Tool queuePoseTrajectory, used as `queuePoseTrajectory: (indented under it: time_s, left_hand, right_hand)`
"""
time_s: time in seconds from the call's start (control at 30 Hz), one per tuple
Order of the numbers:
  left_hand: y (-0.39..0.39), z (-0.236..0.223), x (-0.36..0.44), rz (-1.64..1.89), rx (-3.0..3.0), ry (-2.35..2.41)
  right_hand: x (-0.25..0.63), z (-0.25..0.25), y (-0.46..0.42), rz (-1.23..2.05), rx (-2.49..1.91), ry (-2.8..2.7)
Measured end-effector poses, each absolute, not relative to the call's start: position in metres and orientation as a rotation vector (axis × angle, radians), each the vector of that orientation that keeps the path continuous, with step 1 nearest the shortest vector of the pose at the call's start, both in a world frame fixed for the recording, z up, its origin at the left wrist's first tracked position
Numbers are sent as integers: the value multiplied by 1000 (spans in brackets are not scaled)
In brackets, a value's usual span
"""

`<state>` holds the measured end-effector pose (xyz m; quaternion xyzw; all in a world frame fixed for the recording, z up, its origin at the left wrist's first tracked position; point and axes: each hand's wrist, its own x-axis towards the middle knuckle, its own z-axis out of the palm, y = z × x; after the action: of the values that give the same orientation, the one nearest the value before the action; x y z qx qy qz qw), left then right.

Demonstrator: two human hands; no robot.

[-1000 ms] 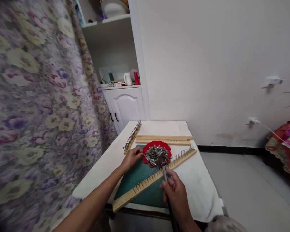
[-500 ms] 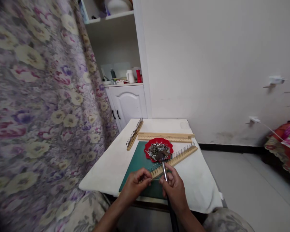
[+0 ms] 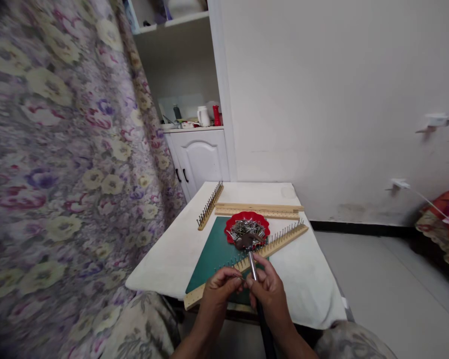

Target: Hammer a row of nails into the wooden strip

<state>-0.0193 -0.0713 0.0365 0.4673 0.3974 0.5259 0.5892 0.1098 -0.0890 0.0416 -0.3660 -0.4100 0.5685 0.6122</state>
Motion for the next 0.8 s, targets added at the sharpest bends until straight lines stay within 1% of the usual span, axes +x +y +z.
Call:
queuePoseTrajectory:
  time_s: [0.17,0.27,0.37,0.47,0.6,0.8]
  left_hand:
    - [-74,44,-33,1277,1176,1001]
    - [-68,48,-63,1355,1242,1185]
    - [-58,43,-94,1412,1295,1350]
    - [-52,27,-110,1352,1361,1450]
    - [-50,6,-109,1264,1452,1522]
    - [-52,2,-103,1192,1578,1580]
  right_hand:
    - [106,45,-95,1276,-912,-982]
    - [107,48,-97,1246,-942,-982]
    - [107,49,-97,1227,-960,-996]
    - [107,49,-98,1222,-975,-1016]
    - [104,46,-98,1215,-999,-1029]
    - [104,41,-97,1210,-1024,-1034]
